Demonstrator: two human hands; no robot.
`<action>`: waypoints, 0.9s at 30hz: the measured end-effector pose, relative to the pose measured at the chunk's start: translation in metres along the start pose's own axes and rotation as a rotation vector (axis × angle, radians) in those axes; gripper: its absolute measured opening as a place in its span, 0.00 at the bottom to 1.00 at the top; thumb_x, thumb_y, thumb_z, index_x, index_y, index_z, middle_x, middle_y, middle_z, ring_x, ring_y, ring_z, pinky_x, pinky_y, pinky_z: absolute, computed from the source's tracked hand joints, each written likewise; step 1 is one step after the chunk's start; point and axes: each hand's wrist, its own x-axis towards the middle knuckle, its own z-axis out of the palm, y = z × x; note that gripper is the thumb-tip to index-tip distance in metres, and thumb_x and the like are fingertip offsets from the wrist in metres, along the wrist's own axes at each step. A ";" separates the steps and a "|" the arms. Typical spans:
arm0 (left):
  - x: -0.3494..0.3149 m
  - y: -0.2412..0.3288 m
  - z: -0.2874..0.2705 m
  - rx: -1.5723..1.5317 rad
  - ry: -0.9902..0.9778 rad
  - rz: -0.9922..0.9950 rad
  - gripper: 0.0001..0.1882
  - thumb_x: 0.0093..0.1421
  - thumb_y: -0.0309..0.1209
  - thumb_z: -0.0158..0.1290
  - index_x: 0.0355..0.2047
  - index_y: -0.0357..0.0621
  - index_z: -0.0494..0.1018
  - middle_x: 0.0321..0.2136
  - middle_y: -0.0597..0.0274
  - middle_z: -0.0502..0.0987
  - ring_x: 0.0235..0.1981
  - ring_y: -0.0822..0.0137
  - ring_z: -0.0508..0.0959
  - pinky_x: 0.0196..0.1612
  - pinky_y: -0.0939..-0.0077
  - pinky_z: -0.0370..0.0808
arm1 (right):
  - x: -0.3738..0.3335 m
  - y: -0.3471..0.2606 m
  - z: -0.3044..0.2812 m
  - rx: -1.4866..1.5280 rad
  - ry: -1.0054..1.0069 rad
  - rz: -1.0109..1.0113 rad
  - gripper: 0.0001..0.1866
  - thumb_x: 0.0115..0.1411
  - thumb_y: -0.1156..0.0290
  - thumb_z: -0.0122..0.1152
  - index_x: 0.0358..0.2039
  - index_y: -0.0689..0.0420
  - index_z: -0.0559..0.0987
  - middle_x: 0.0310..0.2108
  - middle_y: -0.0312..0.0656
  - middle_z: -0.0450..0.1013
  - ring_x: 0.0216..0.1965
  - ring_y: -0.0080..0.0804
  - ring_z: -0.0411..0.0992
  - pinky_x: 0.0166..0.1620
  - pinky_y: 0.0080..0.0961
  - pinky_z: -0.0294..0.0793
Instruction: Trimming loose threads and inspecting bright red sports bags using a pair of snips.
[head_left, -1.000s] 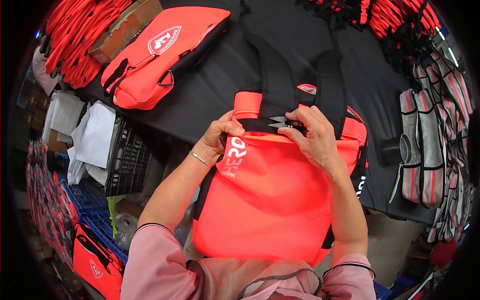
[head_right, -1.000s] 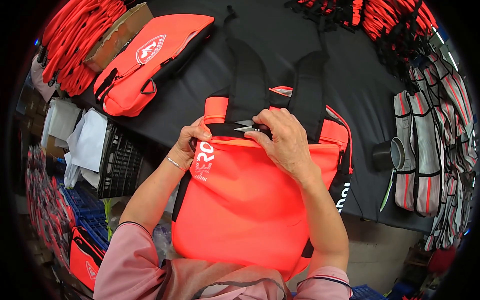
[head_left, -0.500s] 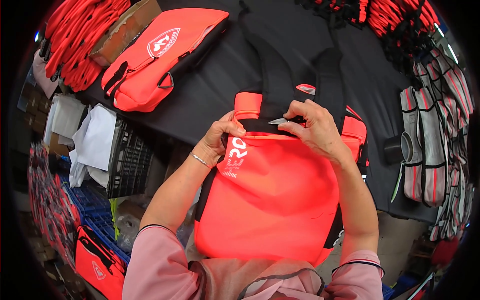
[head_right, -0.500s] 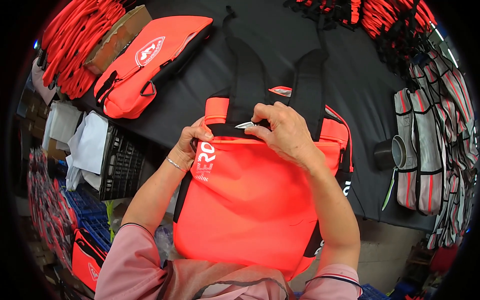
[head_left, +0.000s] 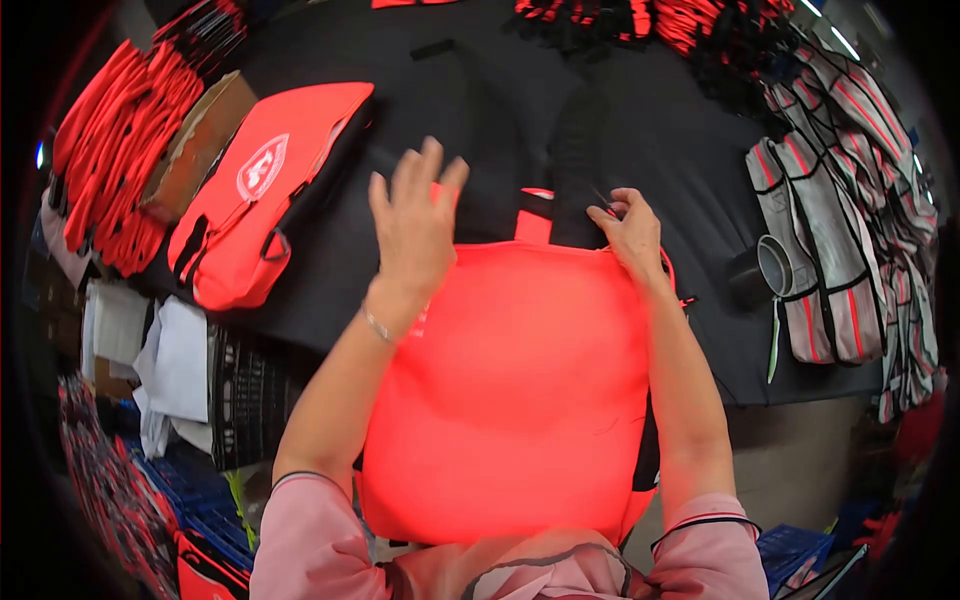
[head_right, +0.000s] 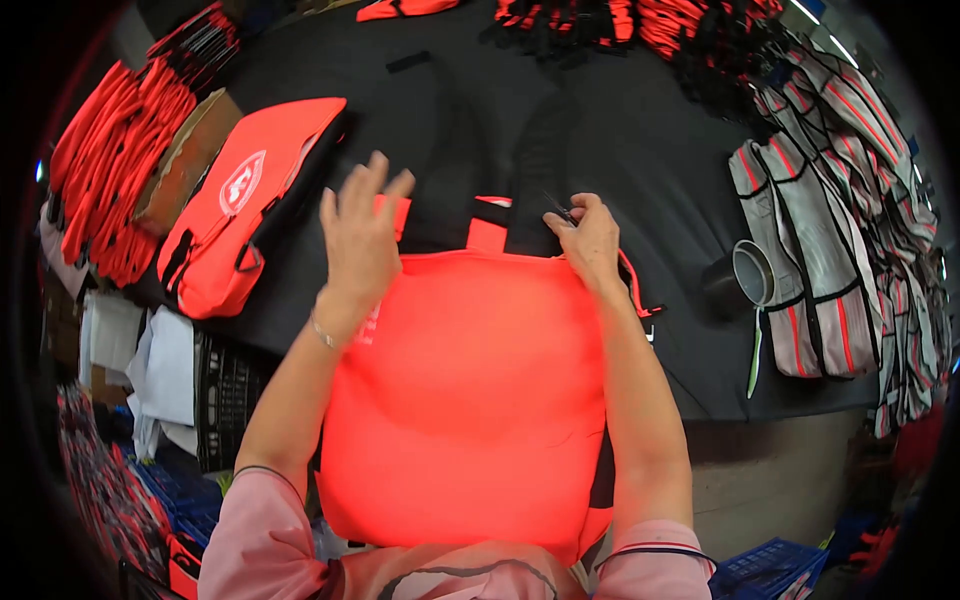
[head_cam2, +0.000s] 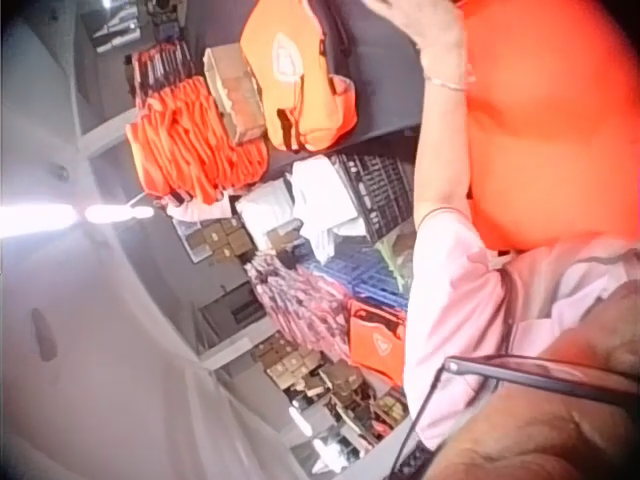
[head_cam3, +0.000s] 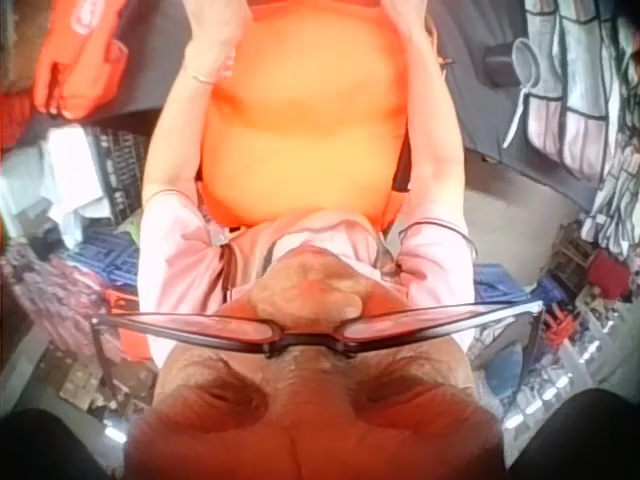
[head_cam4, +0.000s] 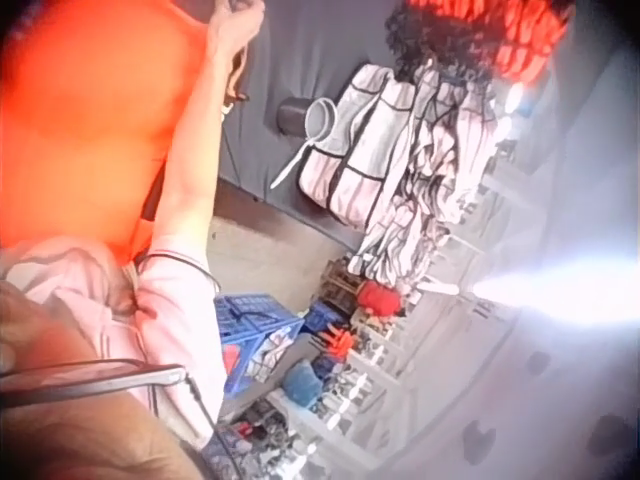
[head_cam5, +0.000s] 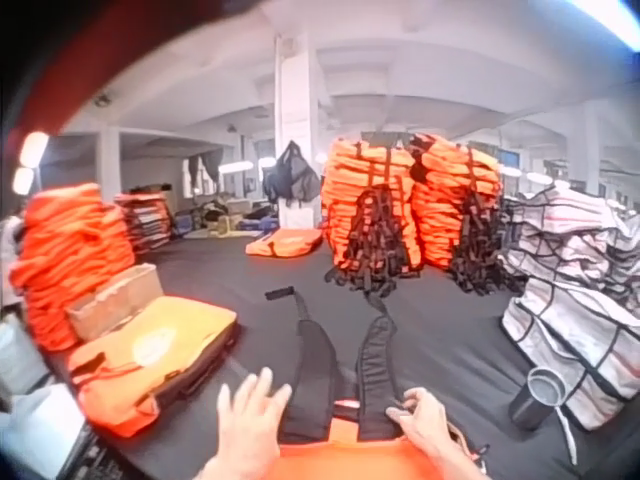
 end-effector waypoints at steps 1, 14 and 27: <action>-0.010 0.011 0.007 -0.004 -0.012 0.137 0.30 0.56 0.34 0.55 0.61 0.51 0.65 0.65 0.54 0.58 0.65 0.51 0.59 0.61 0.39 0.56 | 0.004 -0.002 -0.001 0.028 0.027 0.035 0.24 0.52 0.61 0.69 0.43 0.65 0.78 0.35 0.50 0.78 0.38 0.39 0.78 0.44 0.31 0.75; -0.036 0.010 0.041 -1.056 -0.206 -0.199 0.28 0.67 0.47 0.45 0.59 0.41 0.66 0.55 0.55 0.74 0.54 0.56 0.73 0.58 0.61 0.65 | -0.001 -0.057 -0.013 0.557 -0.164 -0.043 0.14 0.58 0.65 0.63 0.35 0.66 0.79 0.19 0.33 0.68 0.22 0.18 0.62 0.28 0.24 0.65; 0.039 0.052 -0.078 -1.864 -0.354 -0.359 0.24 0.59 0.28 0.59 0.53 0.30 0.67 0.43 0.62 0.77 0.44 0.74 0.75 0.50 0.76 0.73 | -0.145 -0.049 -0.085 0.819 -0.217 -0.097 0.12 0.56 0.78 0.67 0.43 0.61 0.82 0.34 0.33 0.77 0.26 0.11 0.67 0.31 0.12 0.67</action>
